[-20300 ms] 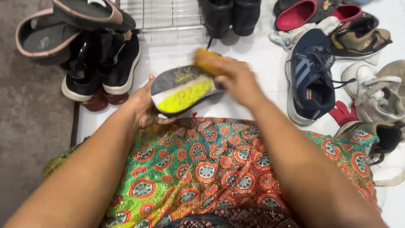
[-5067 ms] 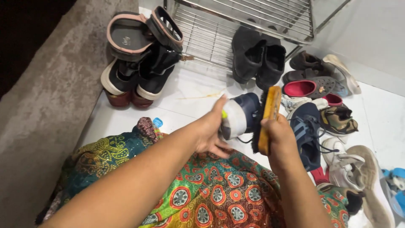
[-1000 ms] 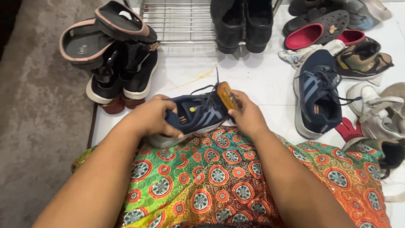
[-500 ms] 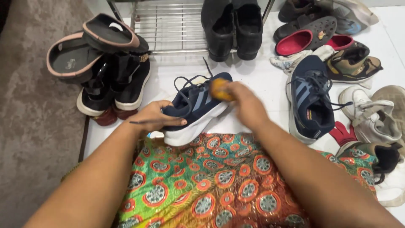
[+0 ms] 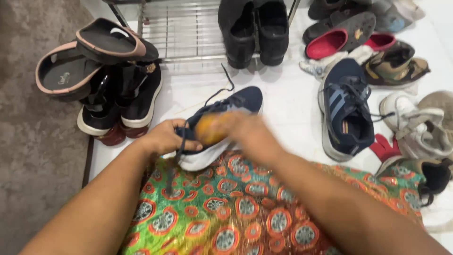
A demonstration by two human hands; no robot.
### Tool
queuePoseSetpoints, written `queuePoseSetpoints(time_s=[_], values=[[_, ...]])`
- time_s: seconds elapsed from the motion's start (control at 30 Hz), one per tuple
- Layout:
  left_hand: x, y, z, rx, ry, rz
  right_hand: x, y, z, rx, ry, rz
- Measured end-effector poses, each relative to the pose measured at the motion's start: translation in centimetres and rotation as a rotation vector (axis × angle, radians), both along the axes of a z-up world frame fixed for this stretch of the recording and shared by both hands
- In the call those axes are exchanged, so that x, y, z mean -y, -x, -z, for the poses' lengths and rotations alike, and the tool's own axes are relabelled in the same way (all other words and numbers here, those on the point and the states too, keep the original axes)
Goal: The person sits on the floor and cleans a pair of blue sneakers using a brush. They scrub the upper, sides, and sole, then tie the laces and place the shoes on a metal shoe rack.
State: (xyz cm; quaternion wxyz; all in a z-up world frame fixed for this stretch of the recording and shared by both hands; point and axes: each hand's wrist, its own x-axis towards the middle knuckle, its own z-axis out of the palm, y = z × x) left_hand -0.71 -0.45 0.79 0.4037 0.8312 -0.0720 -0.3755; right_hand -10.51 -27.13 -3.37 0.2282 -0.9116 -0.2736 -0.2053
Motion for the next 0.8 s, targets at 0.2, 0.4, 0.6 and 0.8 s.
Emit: queuePoseSetpoints(time_s=[0.2,0.4,0.6,0.8], values=[[0.3,0.7,1.3,0.093,-0.02,0.052,2.1,-0.6,1.2,-0.211,0.02,0.427],[1.5,0.9,2.7,0.545,-0.02,0.276,3.5,-1.5,1.0,-0.242,0.006,0.498],[2.4,2.0,0.6,0.481,-0.208,0.317,0.7,1.3,2.5,-0.227,0.09,0.403],[2.5,2.9,0.6,0.552,-0.198,0.306,6.2,-2.5,0.7,-0.442,0.178,0.83]])
